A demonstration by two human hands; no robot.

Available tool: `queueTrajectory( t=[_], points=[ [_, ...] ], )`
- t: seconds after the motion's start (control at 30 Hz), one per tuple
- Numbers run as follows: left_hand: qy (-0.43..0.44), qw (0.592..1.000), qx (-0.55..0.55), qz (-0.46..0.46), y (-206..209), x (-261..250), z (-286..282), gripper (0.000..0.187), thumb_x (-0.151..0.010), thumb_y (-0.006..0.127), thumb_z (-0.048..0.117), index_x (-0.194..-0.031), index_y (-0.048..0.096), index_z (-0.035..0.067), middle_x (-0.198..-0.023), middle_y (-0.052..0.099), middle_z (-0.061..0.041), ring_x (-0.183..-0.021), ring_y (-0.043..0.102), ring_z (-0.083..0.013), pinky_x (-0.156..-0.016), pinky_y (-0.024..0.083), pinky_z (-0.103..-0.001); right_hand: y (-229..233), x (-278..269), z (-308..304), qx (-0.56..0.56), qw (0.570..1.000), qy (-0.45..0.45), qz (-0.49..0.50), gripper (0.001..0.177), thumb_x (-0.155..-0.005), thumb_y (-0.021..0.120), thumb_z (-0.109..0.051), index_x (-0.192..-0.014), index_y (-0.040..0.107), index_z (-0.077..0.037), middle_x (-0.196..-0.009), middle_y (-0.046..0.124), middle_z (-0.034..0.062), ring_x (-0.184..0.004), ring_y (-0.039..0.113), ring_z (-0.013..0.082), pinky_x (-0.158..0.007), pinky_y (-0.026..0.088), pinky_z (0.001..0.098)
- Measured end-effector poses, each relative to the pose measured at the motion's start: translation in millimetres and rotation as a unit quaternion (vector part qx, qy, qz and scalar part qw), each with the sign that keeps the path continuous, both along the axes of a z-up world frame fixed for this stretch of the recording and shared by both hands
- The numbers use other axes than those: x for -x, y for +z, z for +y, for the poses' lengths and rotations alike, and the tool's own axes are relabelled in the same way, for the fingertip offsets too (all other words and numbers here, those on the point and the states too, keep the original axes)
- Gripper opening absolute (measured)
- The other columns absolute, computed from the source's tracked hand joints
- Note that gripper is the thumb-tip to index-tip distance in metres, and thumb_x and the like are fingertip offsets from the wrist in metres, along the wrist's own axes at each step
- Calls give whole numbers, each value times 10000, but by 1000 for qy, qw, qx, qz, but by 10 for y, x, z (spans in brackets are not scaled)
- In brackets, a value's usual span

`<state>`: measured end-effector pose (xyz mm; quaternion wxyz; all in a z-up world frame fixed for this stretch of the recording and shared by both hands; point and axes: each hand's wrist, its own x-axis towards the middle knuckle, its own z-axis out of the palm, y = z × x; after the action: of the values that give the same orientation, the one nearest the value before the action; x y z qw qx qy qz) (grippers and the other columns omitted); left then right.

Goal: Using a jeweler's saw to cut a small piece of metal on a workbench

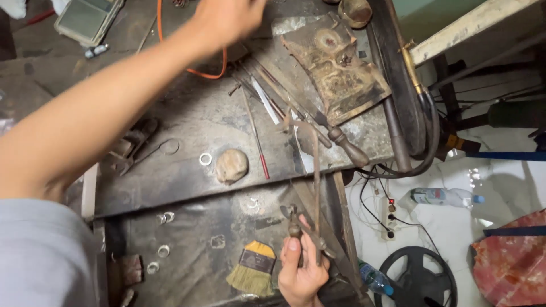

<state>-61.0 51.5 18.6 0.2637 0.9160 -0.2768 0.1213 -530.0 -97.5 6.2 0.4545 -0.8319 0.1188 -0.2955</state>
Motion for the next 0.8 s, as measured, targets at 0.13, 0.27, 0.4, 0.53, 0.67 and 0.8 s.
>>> queueTrajectory(
  t=[0.13, 0.27, 0.4, 0.53, 0.67, 0.8],
  points=[
    [-139, 976, 99, -138, 993, 1695, 274, 434, -1043, 695, 4, -1386, 444, -84, -1261, 551, -316, -1136, 516, -468, -1004, 397, -530, 0, 3, -11, -11, 998, 43, -48, 340, -1041, 538, -156, -1299, 628, 46, -587, 648, 15, -422, 537, 50, -424, 493, 190],
    [-138, 982, 95, -84, 1115, 2786, 626, 177, -1092, 585, 133, -1007, 520, -8, -836, 539, -165, -732, 535, -328, -692, 432, -454, 43, -4, 14, -5, 998, 33, -55, 358, -1033, 531, -146, -1293, 616, 85, -589, 635, 49, -417, 506, 70, -416, 465, 202],
    [-123, 989, 85, 19, 806, 3641, 801, 236, -1022, 646, 226, -832, 606, 92, -549, 528, -36, -386, 499, -199, -402, 429, -390, 33, -6, 14, -6, 998, 42, -47, 352, -1035, 536, -147, -1288, 621, 81, -647, 657, 62, -427, 512, 82, -405, 478, 215],
    [-154, 970, 151, 116, 348, 4079, 835, 350, -947, 615, -10, -1296, 621, -3, -1274, 708, -211, -1117, 733, -360, -1040, 574, -422, 10, -4, 28, -9, 997, 59, -48, 358, -1035, 537, -151, -1278, 618, 99, -652, 652, 91, -432, 520, 104, -407, 475, 221],
    [-73, 973, 151, 160, 31, 4314, 745, 288, -1002, 648, 207, -1236, 639, 39, -832, 758, -101, -641, 724, -274, -611, 568, -388, -14, -12, -8, 36, 996, 76, -32, 375, -1037, 546, -155, -1299, 613, 105, -663, 678, 58, -452, 561, 100, -457, 502, 231],
    [-103, 971, 138, 163, 29, 4282, 777, 382, -975, 593, 24, -1356, 590, 46, -1298, 659, -165, -1129, 680, -340, -1043, 523, -440, 13, -35, -9, 53, 994, 82, -42, 376, -1038, 546, -154, -1293, 612, 115, -628, 656, 39, -462, 576, 106, -484, 515, 247]
  ],
)
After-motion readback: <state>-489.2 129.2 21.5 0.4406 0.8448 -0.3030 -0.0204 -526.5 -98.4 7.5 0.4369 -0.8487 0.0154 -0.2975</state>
